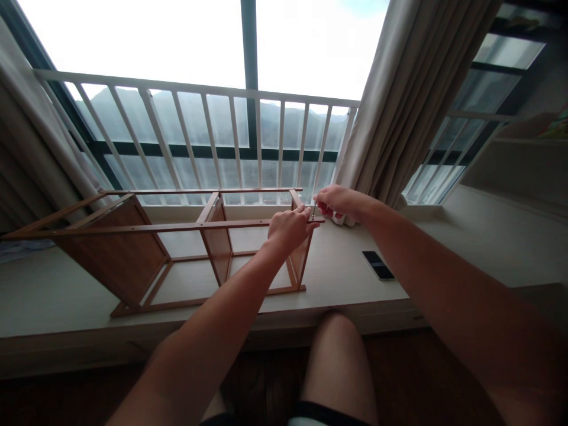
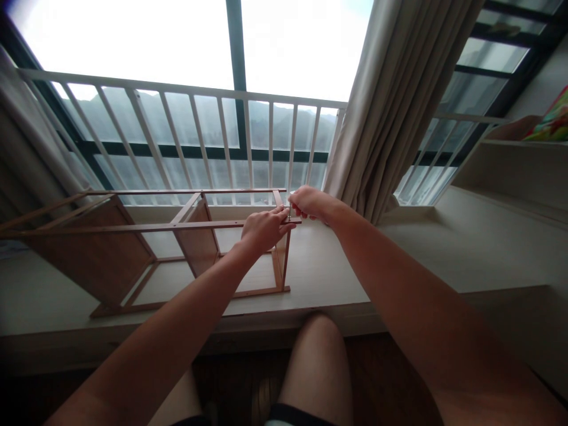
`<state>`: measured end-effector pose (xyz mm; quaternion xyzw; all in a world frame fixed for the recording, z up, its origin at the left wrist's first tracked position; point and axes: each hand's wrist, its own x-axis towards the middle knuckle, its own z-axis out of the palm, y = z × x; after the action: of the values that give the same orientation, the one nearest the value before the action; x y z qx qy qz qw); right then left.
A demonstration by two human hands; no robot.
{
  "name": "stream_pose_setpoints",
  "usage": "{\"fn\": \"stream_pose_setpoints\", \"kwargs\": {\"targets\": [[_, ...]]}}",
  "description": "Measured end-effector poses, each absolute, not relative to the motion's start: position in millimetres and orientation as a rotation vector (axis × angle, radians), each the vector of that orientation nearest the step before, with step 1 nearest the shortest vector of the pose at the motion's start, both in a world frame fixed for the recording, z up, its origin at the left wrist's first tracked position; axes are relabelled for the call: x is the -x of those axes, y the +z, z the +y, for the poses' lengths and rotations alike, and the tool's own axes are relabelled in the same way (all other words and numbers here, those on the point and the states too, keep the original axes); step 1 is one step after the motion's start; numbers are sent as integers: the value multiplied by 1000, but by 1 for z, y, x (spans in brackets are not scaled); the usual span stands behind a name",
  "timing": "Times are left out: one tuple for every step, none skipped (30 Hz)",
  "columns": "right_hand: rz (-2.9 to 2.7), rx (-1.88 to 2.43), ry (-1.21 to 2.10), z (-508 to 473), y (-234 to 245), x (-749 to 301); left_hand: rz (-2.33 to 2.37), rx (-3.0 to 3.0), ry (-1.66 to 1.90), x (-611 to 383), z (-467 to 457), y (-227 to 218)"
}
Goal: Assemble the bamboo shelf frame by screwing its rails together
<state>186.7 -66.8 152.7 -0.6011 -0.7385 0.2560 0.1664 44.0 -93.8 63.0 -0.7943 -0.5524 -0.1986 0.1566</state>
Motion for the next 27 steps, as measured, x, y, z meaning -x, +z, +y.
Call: {"fn": "stream_pose_setpoints", "kwargs": {"targets": [[-2145,1662,697,-65,152,-189,-1577,2280,-572,-44,-94,63],[-2195,1602,653,-62,152,-192,-1573,2287,-575,-44,-95,64],[-2254,1539,593,-60,151,-195,-1569,2293,-579,-44,-95,64],[-2317,1484,526,-58,151,-198,-1568,2296,-583,-44,-96,64],[-2373,1438,461,-55,151,-201,-1569,2298,-586,-44,-96,64],[-2419,1400,405,-53,151,-204,-1570,2301,-588,-44,-96,64],[-2458,1361,363,-51,151,-207,-1571,2305,-589,-44,-95,64],[-2489,1322,332,-48,150,-209,-1574,2307,-591,-44,-95,64],[-2511,1282,307,-46,150,-210,-1576,2309,-593,-44,-95,64],[-2523,1241,287,-44,149,-212,-1578,2311,-594,-44,-95,64],[-2533,1198,269,-42,148,-213,-1581,2311,-596,-44,-95,64],[-2541,1155,256,-40,147,-215,-1583,2309,-599,-44,-95,64],[-2548,1114,250,-38,147,-216,-1584,2306,-600,-44,-95,64],[-2556,1077,252,-37,147,-217,-1583,2303,-601,-43,-95,64],[-2565,1046,263,-36,147,-219,-1580,2302,-599,-43,-95,64],[-2573,1025,278,-35,147,-220,-1575,2300,-599,-43,-95,64],[-2575,1014,290,-35,148,-222,-1569,2301,-598,-43,-95,64],[-2572,1011,296,-35,148,-223,-1563,2299,-598,-43,-95,64],[-2569,1012,295,-35,149,-224,-1558,2295,-598,-43,-95,64],[-2566,1013,291,-35,149,-225,-1554,2290,-599,-43,-95,63],[-2564,1014,284,-35,149,-225,-1552,2283,-599,-44,-94,63],[-2564,1015,277,-35,148,-226,-1552,2278,-598,-44,-94,63],[-2564,1016,272,-34,148,-226,-1554,2275,-595,-44,-94,63],[-2566,1018,270,-34,148,-226,-1556,2275,-592,-44,-94,63],[-2569,1020,272,-34,147,-226,-1557,2276,-588,-44,-93,63],[-2578,1021,279,-34,148,-226,-1559,2276,-586,-44,-93,63],[-2592,1021,291,-34,149,-225,-1559,2276,-586,-44,-93,63]]}}
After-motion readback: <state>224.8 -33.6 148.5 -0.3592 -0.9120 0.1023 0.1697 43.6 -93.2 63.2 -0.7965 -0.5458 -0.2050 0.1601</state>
